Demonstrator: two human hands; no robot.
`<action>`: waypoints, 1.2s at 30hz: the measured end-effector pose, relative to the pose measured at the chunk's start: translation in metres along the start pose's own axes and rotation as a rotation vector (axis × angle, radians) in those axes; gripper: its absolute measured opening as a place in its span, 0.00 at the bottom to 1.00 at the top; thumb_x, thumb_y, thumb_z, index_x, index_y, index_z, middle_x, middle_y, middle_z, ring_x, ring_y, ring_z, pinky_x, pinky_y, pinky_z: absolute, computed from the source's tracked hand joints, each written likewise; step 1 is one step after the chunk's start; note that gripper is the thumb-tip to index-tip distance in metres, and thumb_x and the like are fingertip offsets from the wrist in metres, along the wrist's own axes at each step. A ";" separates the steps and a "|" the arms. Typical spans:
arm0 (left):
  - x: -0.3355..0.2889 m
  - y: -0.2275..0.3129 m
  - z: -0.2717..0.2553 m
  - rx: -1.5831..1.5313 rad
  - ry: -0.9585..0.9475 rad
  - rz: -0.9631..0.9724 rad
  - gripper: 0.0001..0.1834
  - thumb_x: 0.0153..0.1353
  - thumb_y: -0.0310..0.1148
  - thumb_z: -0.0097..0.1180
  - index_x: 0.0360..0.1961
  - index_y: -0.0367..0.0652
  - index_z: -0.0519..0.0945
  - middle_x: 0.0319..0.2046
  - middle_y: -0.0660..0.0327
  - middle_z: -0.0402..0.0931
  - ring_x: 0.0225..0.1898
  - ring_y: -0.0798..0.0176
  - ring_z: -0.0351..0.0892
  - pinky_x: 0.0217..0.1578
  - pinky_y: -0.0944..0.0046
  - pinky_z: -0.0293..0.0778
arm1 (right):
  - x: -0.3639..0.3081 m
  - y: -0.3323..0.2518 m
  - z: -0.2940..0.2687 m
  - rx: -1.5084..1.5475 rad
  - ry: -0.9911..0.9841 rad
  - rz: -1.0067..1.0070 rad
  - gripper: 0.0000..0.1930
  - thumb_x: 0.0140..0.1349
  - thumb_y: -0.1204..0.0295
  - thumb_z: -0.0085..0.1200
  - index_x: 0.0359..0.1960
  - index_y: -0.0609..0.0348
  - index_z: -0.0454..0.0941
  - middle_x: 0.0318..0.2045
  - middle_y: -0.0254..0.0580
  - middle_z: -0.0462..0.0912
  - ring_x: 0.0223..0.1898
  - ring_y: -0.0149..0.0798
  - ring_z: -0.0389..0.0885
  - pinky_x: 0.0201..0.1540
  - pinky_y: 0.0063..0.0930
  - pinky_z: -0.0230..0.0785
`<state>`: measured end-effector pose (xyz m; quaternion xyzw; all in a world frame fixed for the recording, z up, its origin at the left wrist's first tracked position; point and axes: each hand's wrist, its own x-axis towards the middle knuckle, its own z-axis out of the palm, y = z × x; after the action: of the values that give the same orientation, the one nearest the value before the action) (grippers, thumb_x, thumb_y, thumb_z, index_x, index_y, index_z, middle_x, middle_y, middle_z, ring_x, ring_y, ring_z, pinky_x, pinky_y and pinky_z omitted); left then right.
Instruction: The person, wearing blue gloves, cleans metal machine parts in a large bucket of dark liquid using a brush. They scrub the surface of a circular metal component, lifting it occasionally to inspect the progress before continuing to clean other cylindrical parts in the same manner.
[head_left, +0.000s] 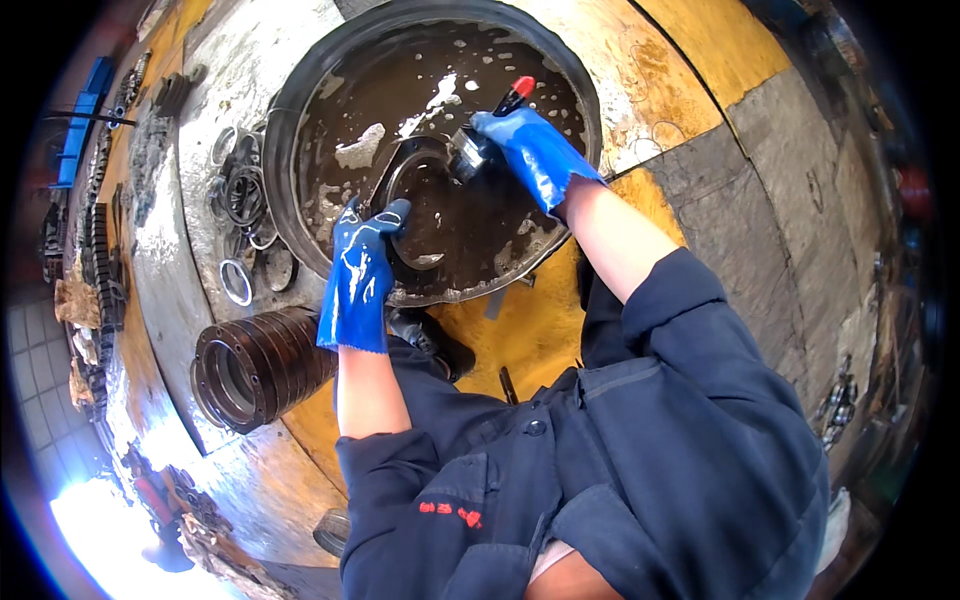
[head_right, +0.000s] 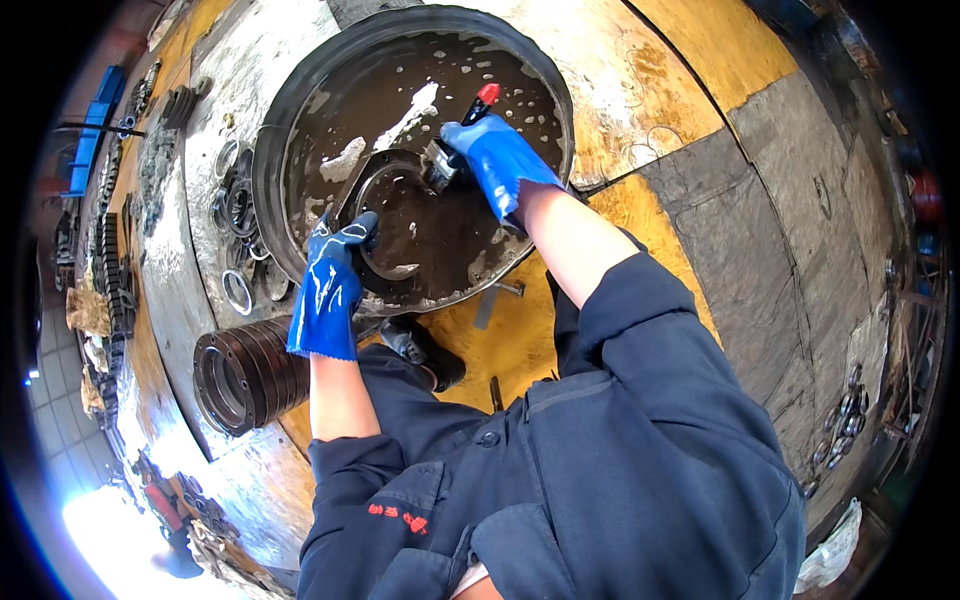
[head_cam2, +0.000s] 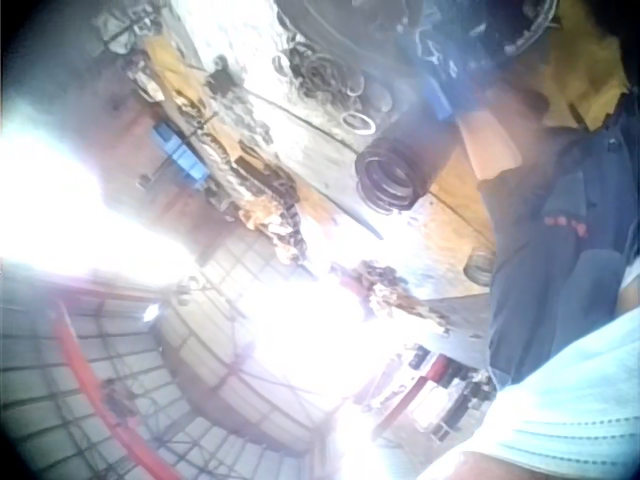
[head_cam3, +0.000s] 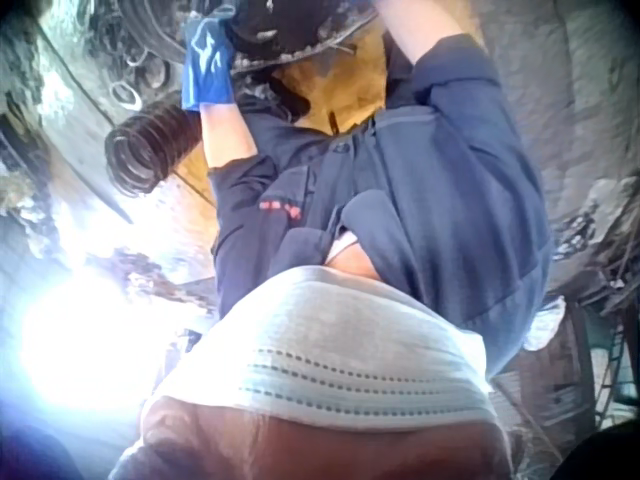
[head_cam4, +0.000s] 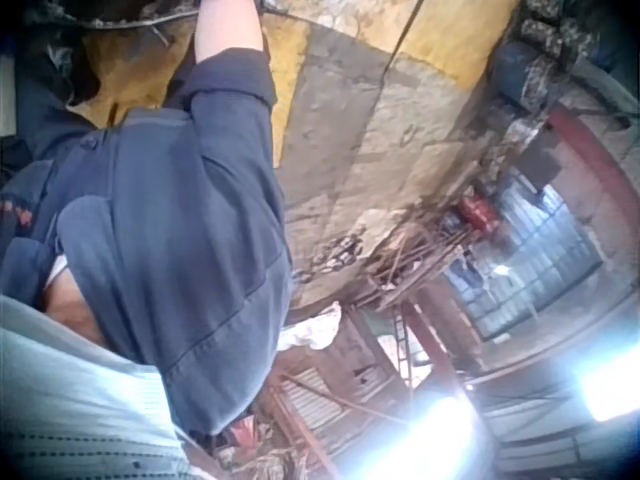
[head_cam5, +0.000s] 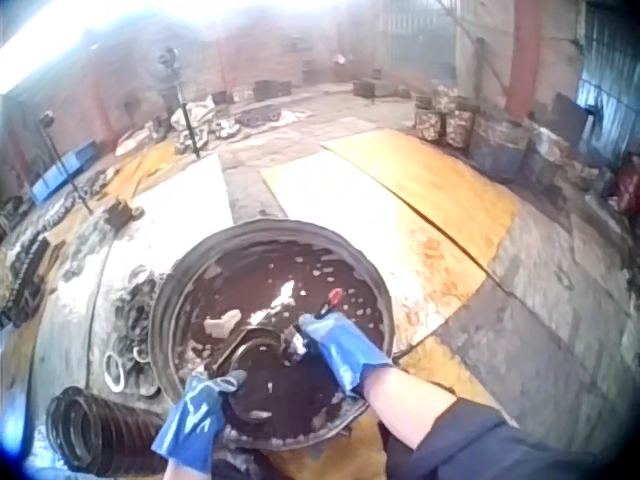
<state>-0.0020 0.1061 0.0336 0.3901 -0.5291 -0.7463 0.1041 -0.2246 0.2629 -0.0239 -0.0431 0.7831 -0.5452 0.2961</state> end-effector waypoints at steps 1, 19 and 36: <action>-0.001 -0.001 -0.004 -0.001 0.037 -0.002 0.23 0.59 0.19 0.72 0.56 0.35 0.82 0.35 0.59 0.86 0.30 0.63 0.83 0.34 0.64 0.79 | -0.006 -0.021 -0.002 -0.136 -0.009 0.002 0.22 0.64 0.52 0.62 0.44 0.59 0.90 0.39 0.49 0.91 0.40 0.40 0.88 0.46 0.36 0.79; 0.002 -0.013 0.010 0.108 0.046 0.041 0.15 0.59 0.25 0.75 0.46 0.38 0.85 0.30 0.61 0.83 0.27 0.64 0.79 0.31 0.63 0.75 | 0.007 -0.042 -0.032 -0.309 -0.009 0.006 0.28 0.61 0.49 0.58 0.49 0.61 0.89 0.46 0.60 0.90 0.50 0.53 0.90 0.55 0.42 0.79; 0.009 0.063 0.075 1.995 -0.736 0.148 0.16 0.54 0.30 0.73 0.46 0.46 0.87 0.36 0.55 0.88 0.40 0.51 0.89 0.46 0.54 0.82 | -0.025 -0.073 -0.065 -0.054 -0.002 -0.219 0.22 0.66 0.50 0.55 0.38 0.58 0.89 0.32 0.52 0.90 0.36 0.52 0.90 0.45 0.42 0.80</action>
<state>-0.0764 0.1282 0.0945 0.0163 -0.9225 -0.0390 -0.3836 -0.2556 0.2979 0.0656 -0.1370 0.7877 -0.5531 0.2343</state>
